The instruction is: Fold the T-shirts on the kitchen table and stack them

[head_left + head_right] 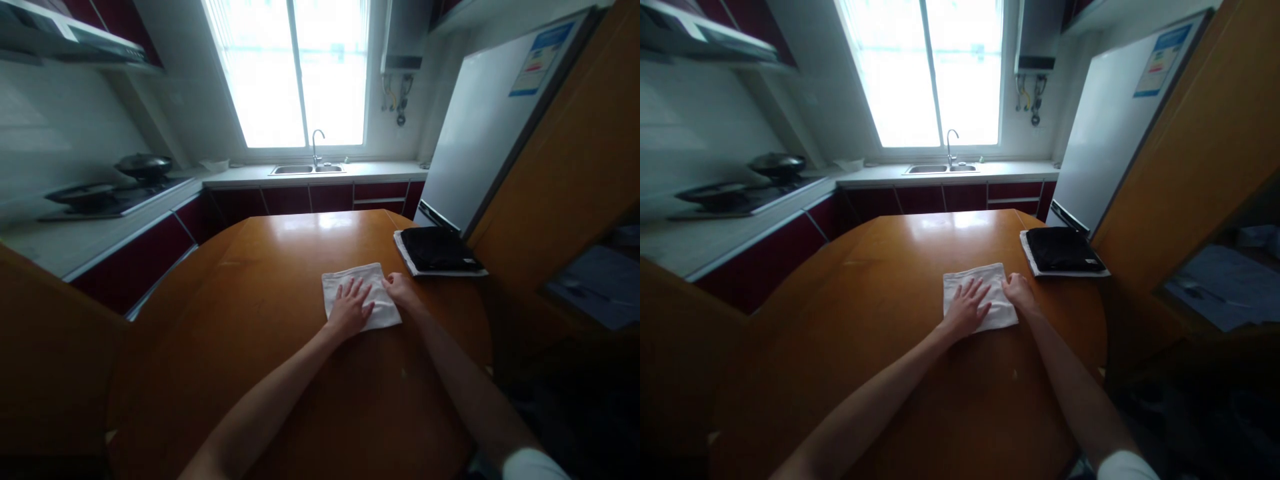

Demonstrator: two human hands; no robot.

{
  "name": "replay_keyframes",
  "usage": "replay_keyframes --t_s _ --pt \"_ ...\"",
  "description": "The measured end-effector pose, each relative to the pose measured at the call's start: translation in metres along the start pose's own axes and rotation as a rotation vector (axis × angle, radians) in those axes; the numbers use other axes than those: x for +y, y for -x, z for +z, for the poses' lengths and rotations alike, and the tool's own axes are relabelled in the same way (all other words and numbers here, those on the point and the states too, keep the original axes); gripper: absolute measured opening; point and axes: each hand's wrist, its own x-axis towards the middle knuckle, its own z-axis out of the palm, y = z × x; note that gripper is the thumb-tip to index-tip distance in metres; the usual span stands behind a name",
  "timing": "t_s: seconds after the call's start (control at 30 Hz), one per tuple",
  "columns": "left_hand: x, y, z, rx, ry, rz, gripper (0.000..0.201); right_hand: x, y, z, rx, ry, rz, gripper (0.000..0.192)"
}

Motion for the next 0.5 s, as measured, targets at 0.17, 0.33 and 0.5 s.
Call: replay_keyframes --t_s 0.17,0.33,0.5 --pt "0.019 0.015 0.010 -0.105 0.001 0.050 0.059 -0.003 0.004 -0.003 -0.120 -0.136 0.039 0.019" --pt "0.015 0.009 0.005 -0.082 0.021 0.054 0.055 -0.008 0.008 -0.014 -0.256 -0.422 0.132 0.030" --pt "-0.007 -0.007 -0.012 0.218 0.161 0.010 0.045 -0.019 0.013 -0.031 -0.365 -0.735 0.145 0.027"
